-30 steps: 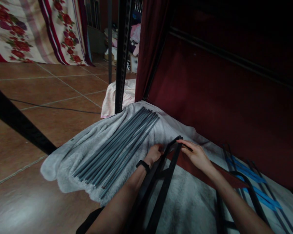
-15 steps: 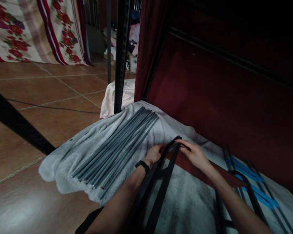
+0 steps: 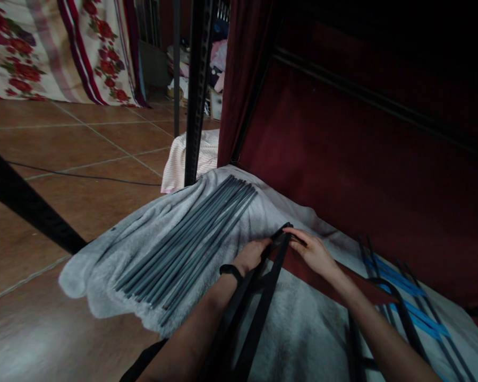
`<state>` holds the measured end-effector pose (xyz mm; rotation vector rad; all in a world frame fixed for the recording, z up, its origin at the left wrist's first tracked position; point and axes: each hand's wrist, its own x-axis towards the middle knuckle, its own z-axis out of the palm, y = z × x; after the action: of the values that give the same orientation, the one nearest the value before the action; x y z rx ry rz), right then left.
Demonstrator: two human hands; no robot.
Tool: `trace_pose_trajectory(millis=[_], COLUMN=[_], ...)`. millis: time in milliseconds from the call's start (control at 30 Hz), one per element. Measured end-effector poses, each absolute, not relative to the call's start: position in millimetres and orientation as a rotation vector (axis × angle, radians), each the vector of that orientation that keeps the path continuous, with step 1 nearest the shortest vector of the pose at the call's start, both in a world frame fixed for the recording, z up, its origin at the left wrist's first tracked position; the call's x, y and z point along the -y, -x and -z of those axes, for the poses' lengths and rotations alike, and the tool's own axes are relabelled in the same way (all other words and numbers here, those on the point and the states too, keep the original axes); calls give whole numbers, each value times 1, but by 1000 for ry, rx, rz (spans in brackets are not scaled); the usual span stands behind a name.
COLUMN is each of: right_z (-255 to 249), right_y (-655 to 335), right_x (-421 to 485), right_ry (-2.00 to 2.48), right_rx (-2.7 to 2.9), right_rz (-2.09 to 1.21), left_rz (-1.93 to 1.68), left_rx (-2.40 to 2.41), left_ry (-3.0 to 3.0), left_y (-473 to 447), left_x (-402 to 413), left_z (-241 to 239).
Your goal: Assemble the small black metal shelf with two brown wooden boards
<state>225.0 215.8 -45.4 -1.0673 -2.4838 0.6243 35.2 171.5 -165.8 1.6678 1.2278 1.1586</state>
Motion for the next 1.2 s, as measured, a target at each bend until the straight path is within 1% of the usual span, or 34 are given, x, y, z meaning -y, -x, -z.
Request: trace_pose_trajectory(millis=[133,233,433,667,833,1000,1200], right_z=[48,51,53,53,51,50,52], right_y=[-225,-225,-221,-219,-217,-216,-218], right_x=[-215,-214,-209,-210,-209,-209,-211], right_ry=[1091,1151,1204,1221,1216,1219,1210], right_rx=[2440,2431,2418,2426,2419,2421,2417], right_rz=[-637,-605,-517,-484,-523,-542,-497], left_rz=[-1313,-1388,-1486,-1543,-1630,-1571,-1582], left_rx=[-1262,-1278,-952,-972,-1026,-917,-947], left_ry=[-1333,-1219,-900,-900,-1123,-987,-1063], left_y=[-34,-35,-54,-64,-60,-59,-61], left_x=[-183,-193,-192,-193,-190,-192,-193], left_z=[153,136,110,103,104,108,111])
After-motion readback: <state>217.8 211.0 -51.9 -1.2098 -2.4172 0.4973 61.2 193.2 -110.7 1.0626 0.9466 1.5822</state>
